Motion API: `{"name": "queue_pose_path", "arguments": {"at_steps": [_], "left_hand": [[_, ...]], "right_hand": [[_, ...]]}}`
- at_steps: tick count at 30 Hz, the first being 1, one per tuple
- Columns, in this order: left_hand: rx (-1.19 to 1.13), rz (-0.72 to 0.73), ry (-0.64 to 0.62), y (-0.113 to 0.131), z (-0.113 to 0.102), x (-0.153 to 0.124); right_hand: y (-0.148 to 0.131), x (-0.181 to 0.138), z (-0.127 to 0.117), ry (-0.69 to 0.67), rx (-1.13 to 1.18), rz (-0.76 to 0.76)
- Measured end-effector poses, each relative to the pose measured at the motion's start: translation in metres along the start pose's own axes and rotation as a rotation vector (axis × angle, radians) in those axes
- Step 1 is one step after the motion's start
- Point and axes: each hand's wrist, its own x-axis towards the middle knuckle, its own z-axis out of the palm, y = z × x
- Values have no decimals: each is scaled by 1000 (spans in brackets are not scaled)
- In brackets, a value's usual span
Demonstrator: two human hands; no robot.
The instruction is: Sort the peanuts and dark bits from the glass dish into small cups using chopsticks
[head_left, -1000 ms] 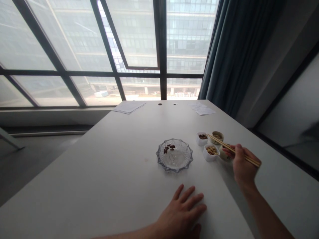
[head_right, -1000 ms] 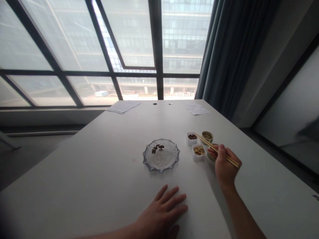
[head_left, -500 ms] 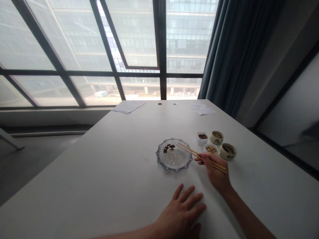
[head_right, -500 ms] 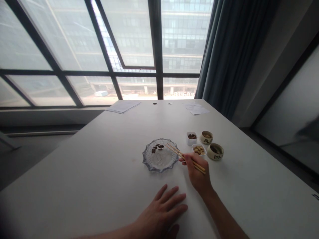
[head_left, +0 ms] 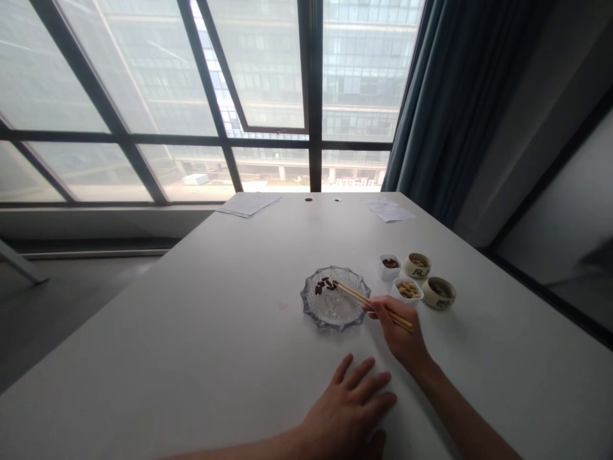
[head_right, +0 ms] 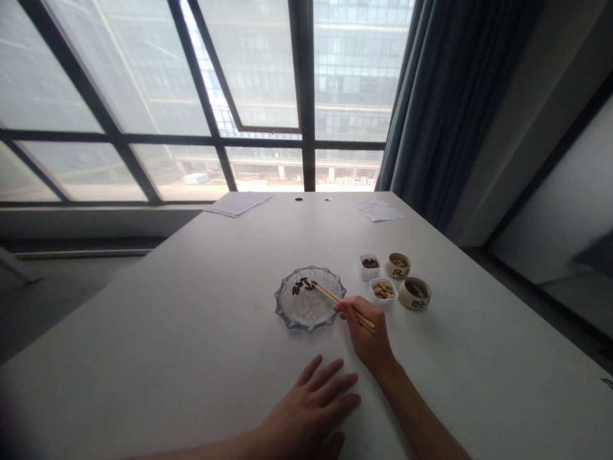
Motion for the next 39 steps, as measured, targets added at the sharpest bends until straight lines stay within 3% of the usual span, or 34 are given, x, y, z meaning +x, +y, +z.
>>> {"name": "queue_pose_path", "arguments": {"at_steps": [13,22,26,35,39], "left_hand": [[3,-1,7,0,1,0],[-17,-8,-9,1,-2,0],[-13,-8,-13,1,-1,0],[-17,-6,-9,1,-1,1],[-20,-3,-8,1,-2,0]], "right_hand": [[4,4,-15,295,47,55],[-15,21,-74,685,-139,-1],[-6,22,-92,697,-203,35],[3,22,-82,569,-94,10],[0,22,-82,603,-73,-25]]}}
